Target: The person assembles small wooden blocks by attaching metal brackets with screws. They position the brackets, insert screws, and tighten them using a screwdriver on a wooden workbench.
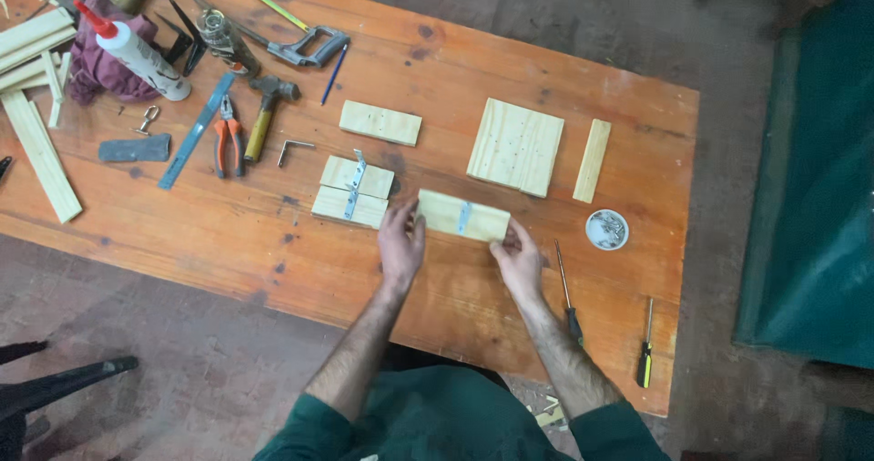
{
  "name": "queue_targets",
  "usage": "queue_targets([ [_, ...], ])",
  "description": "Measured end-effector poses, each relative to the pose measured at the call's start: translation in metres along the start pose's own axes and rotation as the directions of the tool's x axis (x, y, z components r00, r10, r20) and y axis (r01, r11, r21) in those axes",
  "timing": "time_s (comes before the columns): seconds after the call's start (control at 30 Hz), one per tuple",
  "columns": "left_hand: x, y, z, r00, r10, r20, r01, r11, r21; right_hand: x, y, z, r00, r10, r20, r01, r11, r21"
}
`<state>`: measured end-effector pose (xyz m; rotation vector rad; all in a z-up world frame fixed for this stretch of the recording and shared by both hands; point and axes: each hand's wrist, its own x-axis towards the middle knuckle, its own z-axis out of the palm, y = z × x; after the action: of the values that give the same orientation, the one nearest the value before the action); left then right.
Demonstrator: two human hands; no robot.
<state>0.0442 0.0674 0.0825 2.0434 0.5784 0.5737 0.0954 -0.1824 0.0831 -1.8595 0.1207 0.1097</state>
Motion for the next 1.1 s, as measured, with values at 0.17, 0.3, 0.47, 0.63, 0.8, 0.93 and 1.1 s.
queue_targets([
  [0.17,0.102,0.003,-0.043,0.987,0.146,0.069,-0.144,0.989,-0.038,0.057,-0.044,0.051,0.995,-0.062,0.073,0.057,0.995,0.077],
  [0.3,0.205,-0.046,-0.065,0.982,0.162,0.096,-0.169,0.983,0.074,0.127,-0.048,0.114,0.981,-0.163,0.103,0.152,0.983,0.106],
  [0.47,0.296,-0.102,-0.088,0.984,-0.062,0.168,0.027,0.978,0.207,0.178,-0.070,0.197,0.981,-0.136,0.135,0.129,0.990,0.063],
  [0.63,0.319,-0.177,-0.077,0.937,-0.200,0.287,0.128,0.960,0.250,0.193,-0.028,0.254,0.986,0.037,0.163,0.004,0.969,-0.245],
  [0.8,0.314,-0.204,-0.070,0.864,-0.309,0.397,0.171,0.923,0.344,0.176,-0.003,0.275,0.972,0.190,0.139,-0.138,0.937,-0.321],
  [0.93,0.315,-0.212,-0.064,0.827,-0.363,0.430,0.151,0.879,0.452,0.176,0.031,0.284,0.951,0.253,0.178,-0.176,0.916,-0.361],
  [1.1,0.318,-0.241,-0.050,0.806,-0.390,0.446,0.162,0.869,0.468,0.170,0.033,0.286,0.933,0.305,0.190,-0.208,0.890,-0.407],
])
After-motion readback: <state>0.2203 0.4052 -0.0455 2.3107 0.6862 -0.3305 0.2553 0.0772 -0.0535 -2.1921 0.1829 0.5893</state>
